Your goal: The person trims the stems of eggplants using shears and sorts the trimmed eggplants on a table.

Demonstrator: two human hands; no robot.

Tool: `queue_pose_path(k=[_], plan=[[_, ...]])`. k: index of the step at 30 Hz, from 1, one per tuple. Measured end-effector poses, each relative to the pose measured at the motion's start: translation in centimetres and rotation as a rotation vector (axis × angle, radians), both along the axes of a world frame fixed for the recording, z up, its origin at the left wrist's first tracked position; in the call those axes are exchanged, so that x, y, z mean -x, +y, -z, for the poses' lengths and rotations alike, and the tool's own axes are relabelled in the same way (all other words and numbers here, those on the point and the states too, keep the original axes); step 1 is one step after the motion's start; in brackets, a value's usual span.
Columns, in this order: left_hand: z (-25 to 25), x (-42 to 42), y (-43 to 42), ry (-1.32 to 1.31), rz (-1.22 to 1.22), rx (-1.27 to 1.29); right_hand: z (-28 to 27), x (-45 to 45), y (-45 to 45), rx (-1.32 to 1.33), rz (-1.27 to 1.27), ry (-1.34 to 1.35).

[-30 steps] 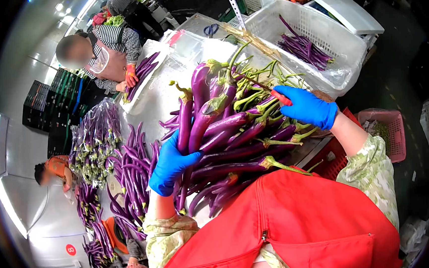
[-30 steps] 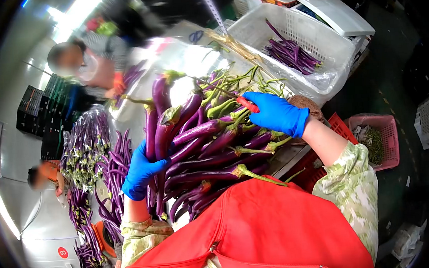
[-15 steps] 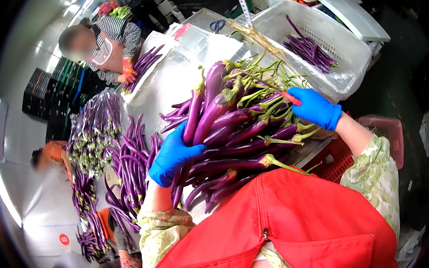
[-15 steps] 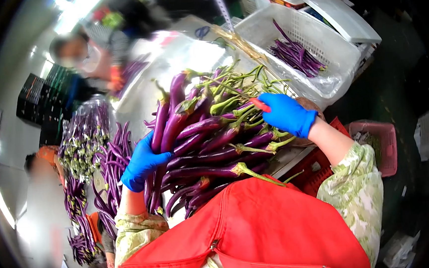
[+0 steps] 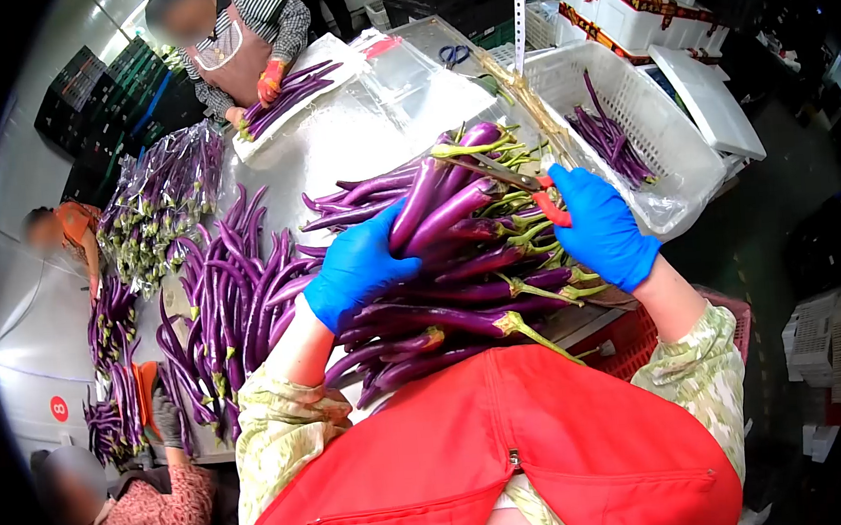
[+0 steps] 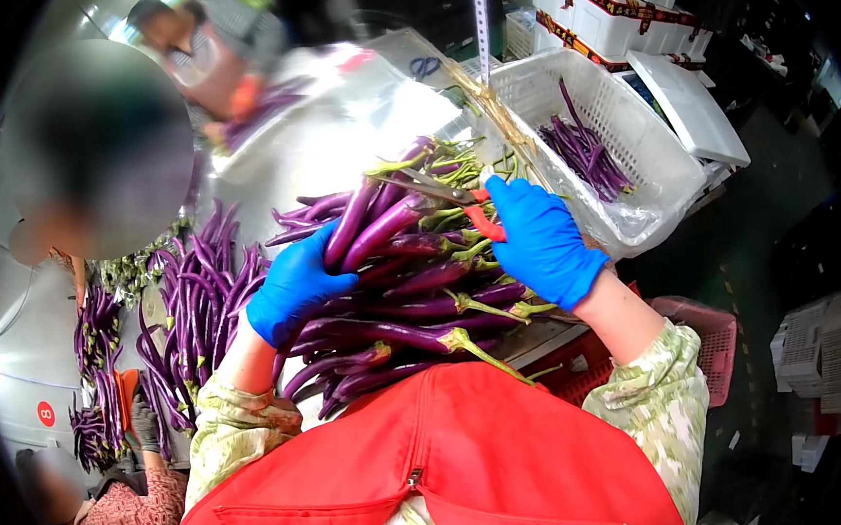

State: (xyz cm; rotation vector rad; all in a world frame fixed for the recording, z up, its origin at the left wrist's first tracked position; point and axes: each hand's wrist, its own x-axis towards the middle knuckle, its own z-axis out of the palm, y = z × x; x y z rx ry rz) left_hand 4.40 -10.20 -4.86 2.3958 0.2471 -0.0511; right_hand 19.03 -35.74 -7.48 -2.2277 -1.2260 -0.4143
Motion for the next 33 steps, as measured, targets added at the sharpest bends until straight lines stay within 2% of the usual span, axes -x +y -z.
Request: queue_pose_path(k=[4, 7, 9, 10, 12, 13, 15, 17, 19, 21, 22, 23, 24, 26, 29, 31, 33], plan=[[0.3, 0.2, -0.5, -0.017, 0.018, -0.024, -0.2, -0.2, 1.2, -0.026, -0.02, 0.014], [0.6, 0.2, -0.5, -0.026, 0.019, -0.039, -0.8, -0.1, 1.3, 0.082, -0.023, 0.141], [-0.3, 0.1, -0.3, 0.067, 0.038, -0.037, 0.0, -0.1, 0.5, 0.066, -0.033, 0.237], [0.7, 0.3, 0.5, -0.05, 0.117, 0.122, 0.4, -0.3, 0.6, 0.056, -0.085, 0.279], [1.5, 1.0, 1.5, -0.105, 0.07, 0.071, 1.4, -1.1, 0.8, -0.08, -0.155, 0.523], [0.6, 1.5, 2.1, -0.075, -0.008, 0.119, 1.7, -1.7, 0.8, -0.192, -0.155, 0.702], [-1.1, 3.4, 5.0, -0.18, -0.116, 0.155, 1.9, -2.2, 1.6, -0.421, -0.147, 0.959], [-1.2, 5.5, 9.5, -0.51, -0.336, 0.325, 1.7, -1.8, 2.4, -0.579, -0.116, 0.959], [-2.9, 8.7, 13.7, -0.891, -0.633, 0.388, 1.5, -2.2, 1.9, -0.547, -0.077, 1.003], [-3.1, 12.1, 18.6, -1.22, -0.871, 0.603, 1.6, -2.0, 1.8, -0.588, -0.049, 1.007], [-1.6, 13.8, 21.9, -1.382, -1.032, 0.655, 1.8, -2.0, 1.5, -0.587, -0.037, 1.024], [0.9, 15.4, 27.0, -1.694, -1.009, 0.577, 2.1, -2.0, 1.1, -0.588, -0.012, 1.042], [2.1, 17.6, 29.9, -1.853, -1.148, 0.631, 2.4, -1.8, 0.5, -0.594, 0.025, 1.059], [5.5, 22.1, 35.1, -1.85, -1.478, 0.549, 3.4, -1.9, -0.7, -0.628, 0.07, 1.044], [12.9, 30.8, 42.9, -1.614, -1.576, 0.821, 2.7, 0.2, -1.8, -0.642, 0.159, 1.051], [16.3, 33.5, 46.4, -1.395, -1.642, 1.028, 1.7, 1.4, -2.2, -0.633, 0.235, 1.052], [16.8, 33.8, 46.7, -1.245, -1.715, 1.184, 1.6, 2.0, -2.4, -0.631, 0.294, 0.988]])
